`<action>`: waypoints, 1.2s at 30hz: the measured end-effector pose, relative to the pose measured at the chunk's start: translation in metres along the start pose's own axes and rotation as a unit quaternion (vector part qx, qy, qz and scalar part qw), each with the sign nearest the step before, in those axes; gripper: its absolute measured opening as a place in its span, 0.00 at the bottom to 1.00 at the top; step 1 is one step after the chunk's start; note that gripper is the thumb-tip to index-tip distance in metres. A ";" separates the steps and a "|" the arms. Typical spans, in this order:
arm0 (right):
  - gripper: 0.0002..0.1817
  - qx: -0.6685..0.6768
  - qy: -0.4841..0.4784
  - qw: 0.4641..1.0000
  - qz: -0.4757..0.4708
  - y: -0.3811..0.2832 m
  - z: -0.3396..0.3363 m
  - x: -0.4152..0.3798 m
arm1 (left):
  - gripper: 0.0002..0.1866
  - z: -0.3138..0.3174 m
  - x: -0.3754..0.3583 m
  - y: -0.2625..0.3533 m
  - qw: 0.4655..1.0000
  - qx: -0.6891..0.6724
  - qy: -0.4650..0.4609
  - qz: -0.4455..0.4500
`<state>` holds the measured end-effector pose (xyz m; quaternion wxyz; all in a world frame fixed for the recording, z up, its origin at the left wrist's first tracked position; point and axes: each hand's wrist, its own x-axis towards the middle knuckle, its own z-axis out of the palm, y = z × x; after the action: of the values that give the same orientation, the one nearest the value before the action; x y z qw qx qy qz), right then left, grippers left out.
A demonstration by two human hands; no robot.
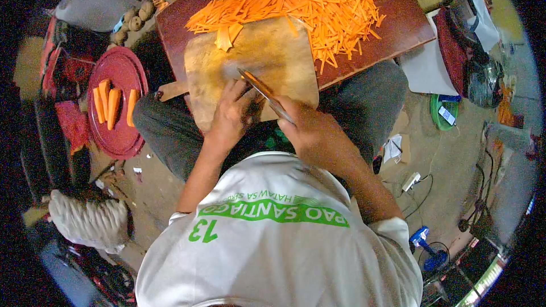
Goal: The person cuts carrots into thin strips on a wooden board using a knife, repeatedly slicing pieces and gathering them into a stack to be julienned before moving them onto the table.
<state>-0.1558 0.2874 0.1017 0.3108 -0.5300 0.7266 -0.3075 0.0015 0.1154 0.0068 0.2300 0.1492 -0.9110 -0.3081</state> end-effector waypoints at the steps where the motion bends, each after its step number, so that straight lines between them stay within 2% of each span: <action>1: 0.25 -0.018 -0.011 1.000 0.016 -0.003 -0.001 -0.011 | 0.21 0.001 -0.001 -0.001 1.000 0.000 0.005 -0.002; 2: 0.25 -0.036 -0.021 0.999 0.031 -0.004 -0.002 -0.015 | 0.21 0.001 -0.002 0.000 1.000 0.001 0.003 -0.005; 5: 0.25 -0.016 0.036 0.999 -0.004 0.014 0.025 -0.002 | 0.20 -0.001 -0.001 0.000 1.000 0.008 -0.002 -0.003; 8: 0.24 -0.001 -0.007 1.000 0.018 0.014 0.021 0.037 | 0.20 -0.002 -0.005 0.000 1.000 0.015 -0.003 -0.002; 11: 0.23 0.026 -0.034 0.998 0.044 0.007 0.008 0.031 | 0.21 -0.003 -0.002 -0.001 1.000 0.014 -0.002 0.008; 14: 0.22 0.018 -0.006 0.998 0.062 -0.006 0.004 -0.004 | 0.22 -0.002 -0.006 -0.005 1.000 0.004 0.002 0.012; 16: 0.23 -0.045 0.009 0.998 -0.044 0.009 0.019 -0.003 | 0.23 -0.006 -0.003 -0.004 1.000 0.001 0.003 0.019; 18: 0.24 -0.051 0.011 0.997 -0.052 0.015 0.027 0.003 | 0.24 -0.007 -0.004 -0.006 1.000 -0.001 -0.001 0.018; 20: 0.24 0.001 -0.006 0.999 0.036 0.005 0.028 0.031 | 0.24 -0.008 -0.005 -0.005 1.000 -0.001 -0.006 0.013; 23: 0.25 0.012 -0.005 1.000 0.017 0.003 0.020 0.035 | 0.23 -0.008 -0.002 -0.005 1.000 -0.002 -0.010 0.013; 26: 0.24 0.049 0.008 0.998 0.041 -0.003 0.010 0.003 | 0.22 -0.005 -0.006 -0.006 1.000 0.000 0.005 0.012; 29: 0.22 0.024 -0.032 0.993 0.113 -0.010 0.012 -0.005 | 0.21 -0.007 -0.007 -0.006 1.000 0.007 0.010 0.014; 33: 0.22 0.012 -0.007 0.999 0.031 0.005 0.027 0.034 | 0.21 -0.007 -0.006 -0.006 1.000 0.006 0.000 0.022; 36: 0.22 0.023 0.015 1.000 0.006 0.009 0.026 0.036 | 0.20 -0.006 -0.008 -0.009 1.000 0.012 -0.007 0.020</action>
<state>-0.1492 0.2515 0.0743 0.3144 -0.5135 0.7269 -0.3301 0.0125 0.1089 0.0031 0.2280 0.1312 -0.9191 -0.2932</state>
